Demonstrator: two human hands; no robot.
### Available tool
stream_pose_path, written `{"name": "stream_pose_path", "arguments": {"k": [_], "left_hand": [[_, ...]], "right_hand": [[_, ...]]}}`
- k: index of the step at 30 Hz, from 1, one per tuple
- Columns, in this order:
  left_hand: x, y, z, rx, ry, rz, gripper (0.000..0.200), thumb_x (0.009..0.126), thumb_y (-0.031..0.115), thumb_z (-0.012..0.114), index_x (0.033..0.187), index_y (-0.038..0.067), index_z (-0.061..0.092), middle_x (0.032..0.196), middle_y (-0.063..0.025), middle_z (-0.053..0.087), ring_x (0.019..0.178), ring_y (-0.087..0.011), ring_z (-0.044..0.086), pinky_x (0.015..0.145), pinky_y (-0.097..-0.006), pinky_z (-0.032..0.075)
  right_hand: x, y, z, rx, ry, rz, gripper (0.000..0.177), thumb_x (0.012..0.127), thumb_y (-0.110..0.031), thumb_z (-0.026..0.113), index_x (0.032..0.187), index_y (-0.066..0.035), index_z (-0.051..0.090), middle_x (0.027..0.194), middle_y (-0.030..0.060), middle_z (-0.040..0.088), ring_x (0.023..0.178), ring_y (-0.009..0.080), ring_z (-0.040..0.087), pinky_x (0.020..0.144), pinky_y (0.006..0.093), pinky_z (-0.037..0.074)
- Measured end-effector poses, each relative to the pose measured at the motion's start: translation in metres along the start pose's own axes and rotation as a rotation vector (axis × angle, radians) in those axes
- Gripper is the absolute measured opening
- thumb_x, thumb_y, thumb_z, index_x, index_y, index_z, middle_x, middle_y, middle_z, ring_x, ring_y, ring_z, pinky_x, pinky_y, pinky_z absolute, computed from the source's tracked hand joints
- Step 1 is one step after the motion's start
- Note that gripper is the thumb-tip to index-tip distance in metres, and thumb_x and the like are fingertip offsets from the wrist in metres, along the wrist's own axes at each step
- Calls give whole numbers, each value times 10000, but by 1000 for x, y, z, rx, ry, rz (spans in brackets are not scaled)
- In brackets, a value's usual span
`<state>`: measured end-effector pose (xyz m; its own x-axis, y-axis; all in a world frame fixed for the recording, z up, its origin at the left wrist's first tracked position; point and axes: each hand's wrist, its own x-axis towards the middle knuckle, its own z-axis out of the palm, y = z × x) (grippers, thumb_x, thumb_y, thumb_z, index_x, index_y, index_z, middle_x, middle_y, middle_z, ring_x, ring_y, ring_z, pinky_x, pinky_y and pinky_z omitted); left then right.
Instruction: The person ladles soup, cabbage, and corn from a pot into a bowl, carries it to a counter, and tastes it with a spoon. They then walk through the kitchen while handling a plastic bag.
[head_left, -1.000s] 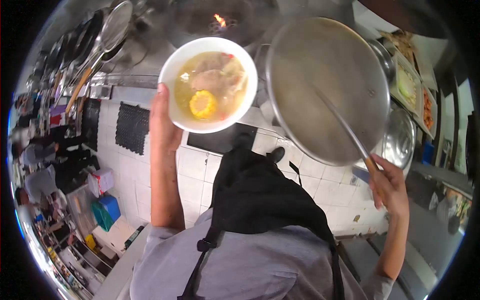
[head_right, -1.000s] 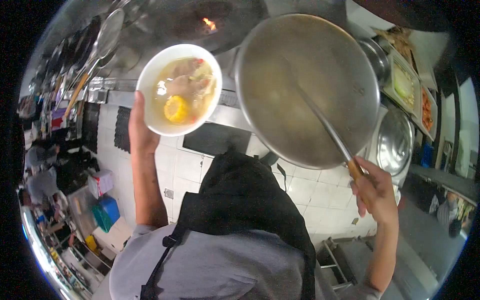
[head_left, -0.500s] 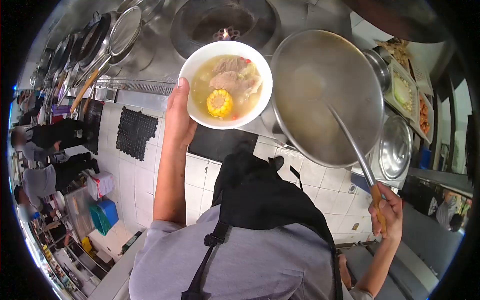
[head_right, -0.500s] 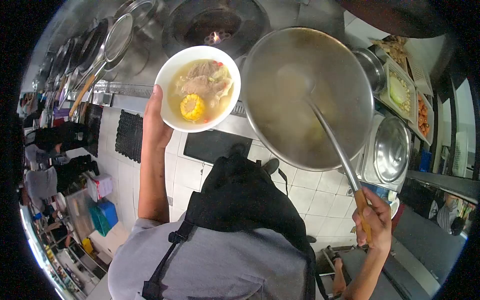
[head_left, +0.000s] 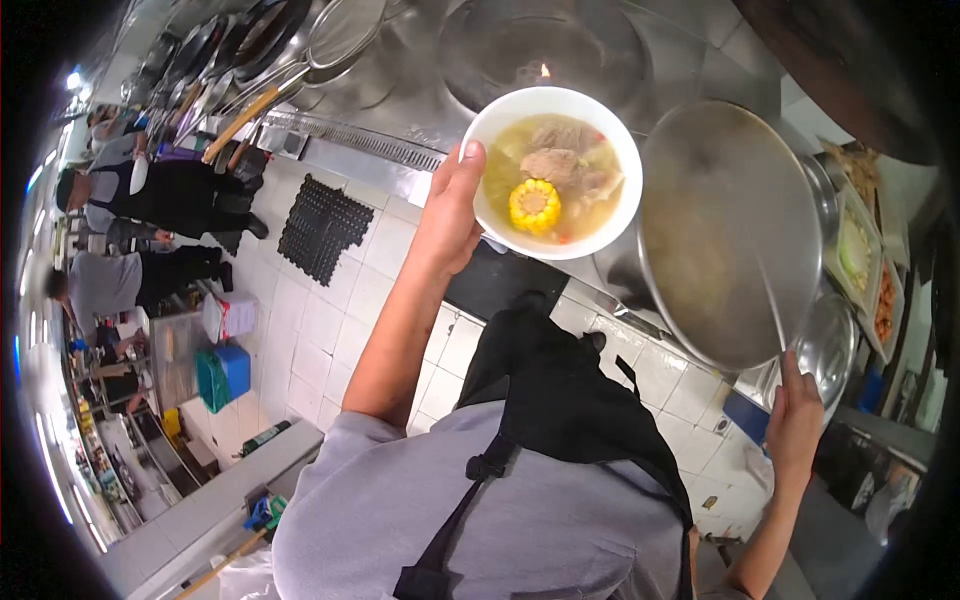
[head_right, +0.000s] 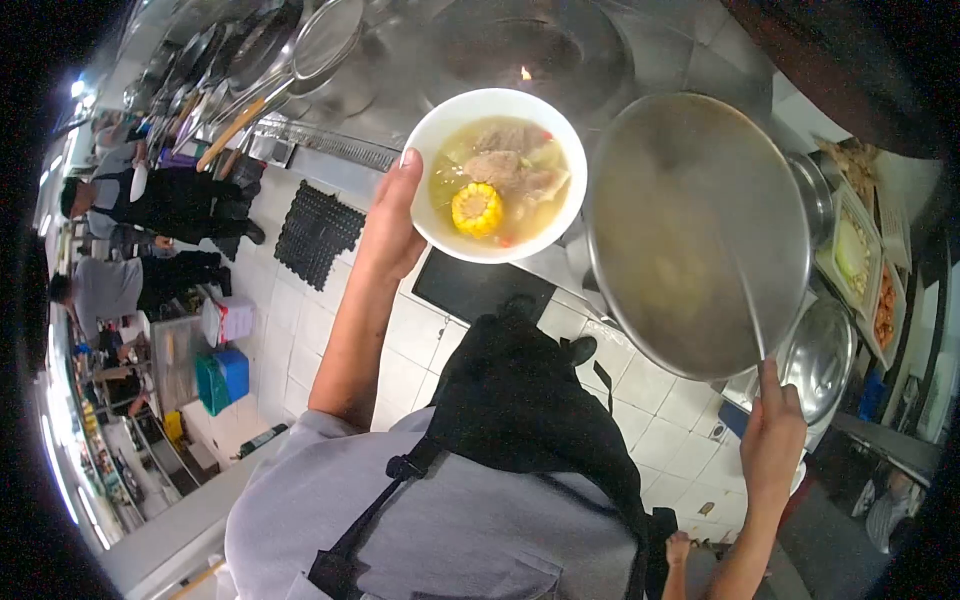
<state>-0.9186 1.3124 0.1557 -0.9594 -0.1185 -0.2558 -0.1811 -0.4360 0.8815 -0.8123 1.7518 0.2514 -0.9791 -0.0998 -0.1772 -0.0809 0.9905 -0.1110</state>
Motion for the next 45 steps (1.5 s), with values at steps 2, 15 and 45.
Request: {"name": "stream_pose_path", "arguments": {"k": [2, 15, 45], "left_hand": [[-4, 0, -1, -6, 19, 16, 539, 1027, 411, 452, 1364, -10, 448, 1251, -139, 588, 1130, -190, 592, 934, -321, 499], [-13, -3, -30, 11, 135, 15, 523, 1045, 378, 412, 1341, -52, 453, 1281, -158, 571, 1162, -220, 588, 969, -350, 488], [10, -4, -13, 20, 97, -20, 563, 1040, 396, 424, 1381, -51, 408, 1337, -163, 531, 1208, -244, 553, 1026, -370, 452]], "right_hand": [[11, 2, 6, -60, 3, -21, 543, 832, 68, 554, 1366, -25, 522, 845, 249, 573, 725, 409, 579, 690, 467, 455], [48, -24, -1, 948, -523, 372, 558, 957, -112, 497, 1450, 83, 324, 730, 73, 539, 400, 90, 465, 345, 247, 391], [20, 12, -5, 481, -150, -197, 506, 880, -82, 599, 1356, 46, 485, 740, 179, 590, 663, 225, 625, 646, 347, 483]]}}
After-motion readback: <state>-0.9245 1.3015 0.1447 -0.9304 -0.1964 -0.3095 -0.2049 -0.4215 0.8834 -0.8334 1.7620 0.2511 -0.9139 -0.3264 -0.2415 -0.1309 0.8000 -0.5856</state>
